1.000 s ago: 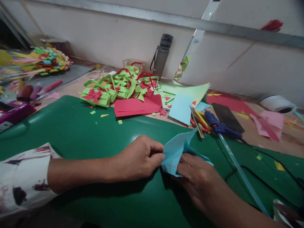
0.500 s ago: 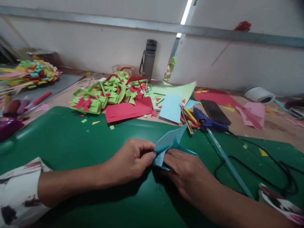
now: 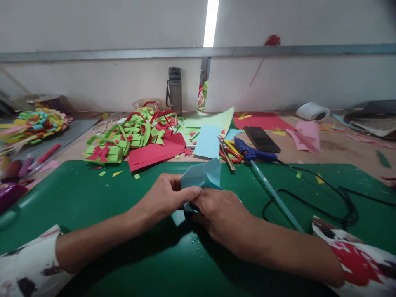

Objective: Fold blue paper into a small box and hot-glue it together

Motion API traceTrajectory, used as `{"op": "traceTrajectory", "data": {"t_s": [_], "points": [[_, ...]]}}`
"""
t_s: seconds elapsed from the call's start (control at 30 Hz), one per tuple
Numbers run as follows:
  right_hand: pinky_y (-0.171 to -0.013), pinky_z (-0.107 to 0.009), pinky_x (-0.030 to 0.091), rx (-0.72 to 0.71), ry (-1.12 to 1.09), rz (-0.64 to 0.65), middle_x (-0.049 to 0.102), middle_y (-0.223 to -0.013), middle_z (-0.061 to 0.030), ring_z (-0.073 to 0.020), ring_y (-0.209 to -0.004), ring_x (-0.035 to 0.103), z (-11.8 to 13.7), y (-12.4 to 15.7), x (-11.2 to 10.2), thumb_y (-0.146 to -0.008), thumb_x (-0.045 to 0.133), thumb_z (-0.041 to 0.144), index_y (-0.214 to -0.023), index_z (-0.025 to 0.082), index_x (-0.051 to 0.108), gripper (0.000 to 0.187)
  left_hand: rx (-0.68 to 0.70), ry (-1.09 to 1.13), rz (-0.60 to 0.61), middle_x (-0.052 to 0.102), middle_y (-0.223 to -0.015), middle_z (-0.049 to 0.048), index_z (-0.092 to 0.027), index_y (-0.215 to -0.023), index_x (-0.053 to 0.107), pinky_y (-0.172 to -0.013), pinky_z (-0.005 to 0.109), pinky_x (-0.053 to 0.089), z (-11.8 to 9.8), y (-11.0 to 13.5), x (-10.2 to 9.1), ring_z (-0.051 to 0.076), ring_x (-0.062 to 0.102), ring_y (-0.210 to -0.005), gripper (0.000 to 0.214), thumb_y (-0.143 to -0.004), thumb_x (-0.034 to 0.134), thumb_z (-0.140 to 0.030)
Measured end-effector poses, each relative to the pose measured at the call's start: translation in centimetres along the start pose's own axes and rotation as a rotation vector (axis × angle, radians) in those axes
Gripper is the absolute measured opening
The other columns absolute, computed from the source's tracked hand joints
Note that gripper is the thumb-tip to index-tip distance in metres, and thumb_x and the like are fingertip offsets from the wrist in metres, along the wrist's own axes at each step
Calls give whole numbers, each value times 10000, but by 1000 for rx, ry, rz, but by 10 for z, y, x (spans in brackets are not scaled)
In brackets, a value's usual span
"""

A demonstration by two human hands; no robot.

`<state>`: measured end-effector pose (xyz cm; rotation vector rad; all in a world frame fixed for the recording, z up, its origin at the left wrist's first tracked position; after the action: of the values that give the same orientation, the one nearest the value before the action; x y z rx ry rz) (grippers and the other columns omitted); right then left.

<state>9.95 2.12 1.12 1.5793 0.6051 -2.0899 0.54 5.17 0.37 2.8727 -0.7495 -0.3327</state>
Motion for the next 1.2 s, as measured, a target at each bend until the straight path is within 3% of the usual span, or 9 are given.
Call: {"op": "traceTrajectory", "data": {"t_s": [0.13, 0.33, 0.5, 0.63, 0.8, 0.87, 1.2], "points": [[-594, -293, 404, -22, 83, 28, 685, -944, -68, -235, -819, 635, 3, -1, -2, -732, 629, 173, -1044, 165, 586, 316, -84, -83, -52, 519, -592, -15, -115, -669, 580, -501, 210, 355, 1, -5, -3, 98, 442, -528, 234, -694, 606, -346], [-649, -332, 454, -17, 155, 111, 661, -1026, -117, -269, -880, 623, 8, 2, -6, -750, 627, 209, -1125, 124, 562, 390, 31, -232, 0, 490, -574, -28, -101, -652, 590, -496, 207, 324, -8, -13, -6, 84, 398, -516, 192, -714, 554, -279], [-713, -377, 461, 80, 73, 153, 641, -1073, -146, -302, -930, 609, 6, 3, -13, -742, 652, 268, -1126, 113, 574, 421, 113, -277, 23, 448, -570, -37, -106, -661, 582, -484, 193, 307, -12, -13, -6, 77, 363, -517, 179, -733, 518, -257], [-777, -337, 438, 111, -164, 103, 650, -1041, -120, -263, -942, 602, 0, 5, -23, -717, 673, 215, -1098, 116, 588, 402, 129, -247, 16, 448, -572, -42, -113, -677, 576, -477, 187, 294, -12, -11, -7, 71, 362, -506, 162, -747, 492, -232], [-660, -265, 415, 167, -414, 44, 658, -919, -73, -185, -783, 590, -9, 10, -26, -703, 653, 171, -1008, 132, 600, 312, 200, -243, 81, 553, -677, -13, -119, -760, 592, -548, 194, 360, -18, -9, -4, 91, 470, -585, 129, -735, 482, -181], [-667, -267, 406, 174, -443, 18, 647, -936, -79, -188, -799, 576, -11, 10, -26, -694, 645, 162, -1015, 131, 594, 327, 221, -267, 104, 584, -735, 0, -123, -801, 593, -581, 203, 387, -18, -9, -3, 113, 514, -645, 140, -707, 497, -162], [-676, -273, 398, 76, -405, -51, 648, -897, -84, -175, -769, 578, -6, 3, -25, -746, 537, 77, -1014, 119, 566, 272, 255, -397, -28, 577, -661, -1, -111, -754, 602, -527, 198, 378, -24, -11, -6, 126, 515, -618, 169, -625, 493, -113]]}}
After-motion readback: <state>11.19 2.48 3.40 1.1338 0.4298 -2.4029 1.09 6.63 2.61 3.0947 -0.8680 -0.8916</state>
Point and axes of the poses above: each hand's wrist, its own y-axis away from the middle knuckle, its own x-axis out of the palm, z = x × y, the point moved 6 cm from there along -y, towards the middle knuckle
